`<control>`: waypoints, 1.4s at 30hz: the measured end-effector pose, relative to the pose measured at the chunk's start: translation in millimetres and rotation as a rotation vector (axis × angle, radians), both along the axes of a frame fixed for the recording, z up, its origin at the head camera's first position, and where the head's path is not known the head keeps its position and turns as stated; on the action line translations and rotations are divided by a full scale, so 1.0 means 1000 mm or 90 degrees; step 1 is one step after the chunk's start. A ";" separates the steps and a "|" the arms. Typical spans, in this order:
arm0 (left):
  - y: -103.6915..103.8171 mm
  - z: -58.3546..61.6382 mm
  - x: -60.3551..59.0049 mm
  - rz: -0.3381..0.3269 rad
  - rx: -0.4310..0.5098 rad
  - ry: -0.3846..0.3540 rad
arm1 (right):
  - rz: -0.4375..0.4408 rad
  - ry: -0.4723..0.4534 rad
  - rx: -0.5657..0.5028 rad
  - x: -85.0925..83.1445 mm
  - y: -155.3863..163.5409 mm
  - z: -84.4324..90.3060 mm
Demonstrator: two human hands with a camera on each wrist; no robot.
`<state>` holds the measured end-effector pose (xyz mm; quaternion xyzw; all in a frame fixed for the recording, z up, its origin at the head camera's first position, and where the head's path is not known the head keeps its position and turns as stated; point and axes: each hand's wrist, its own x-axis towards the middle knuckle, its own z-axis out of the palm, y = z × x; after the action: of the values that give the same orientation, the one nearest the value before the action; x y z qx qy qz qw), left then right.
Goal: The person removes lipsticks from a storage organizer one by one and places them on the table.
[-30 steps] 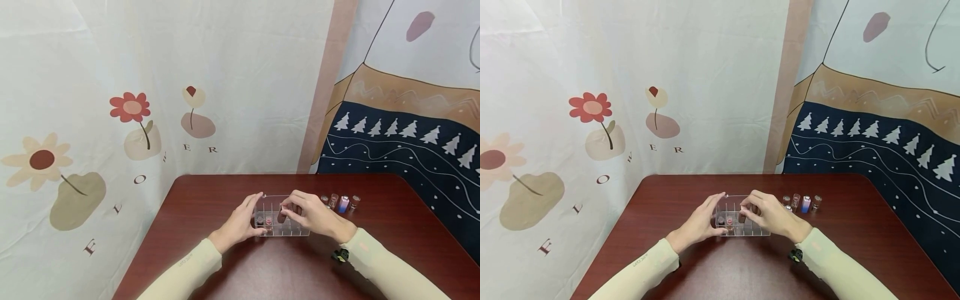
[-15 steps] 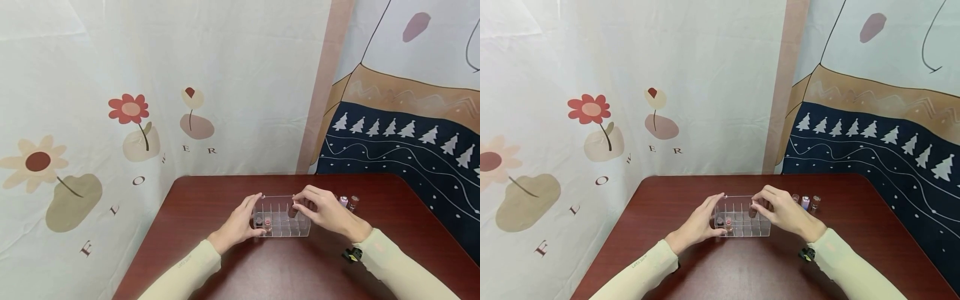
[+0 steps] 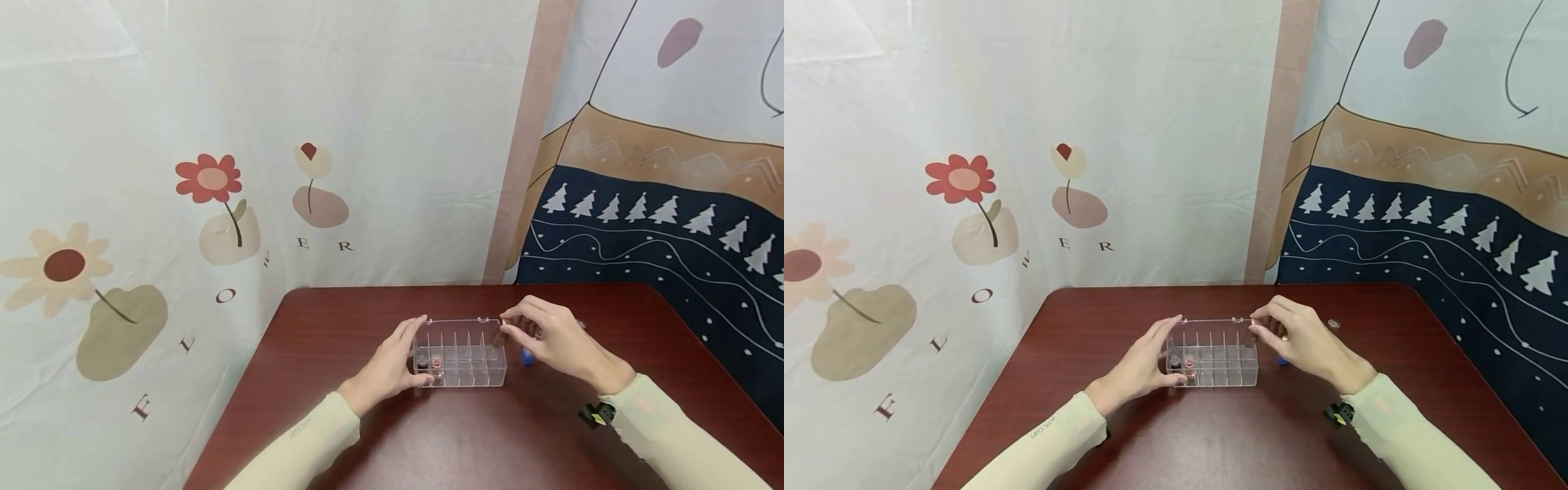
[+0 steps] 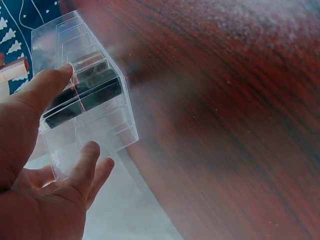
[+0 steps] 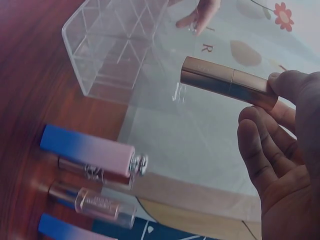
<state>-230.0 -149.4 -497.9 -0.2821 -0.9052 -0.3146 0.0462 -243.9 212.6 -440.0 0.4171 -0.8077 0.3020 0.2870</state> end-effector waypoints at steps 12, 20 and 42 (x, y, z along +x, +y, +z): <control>0.000 0.002 0.000 0.006 -0.012 0.007 | -0.063 -0.009 0.008 0.000 0.027 0.004; 0.000 0.001 0.000 0.005 -0.012 0.005 | -0.116 -0.017 0.014 0.000 0.041 0.004; -0.001 -0.001 0.000 0.001 -0.008 0.014 | -0.178 0.000 0.008 -0.003 0.069 -0.003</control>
<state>-230.1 -150.6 -499.3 -0.2852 -0.9067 -0.3059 0.0543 -246.8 281.3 -443.4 0.3024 -0.8599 0.2535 0.3238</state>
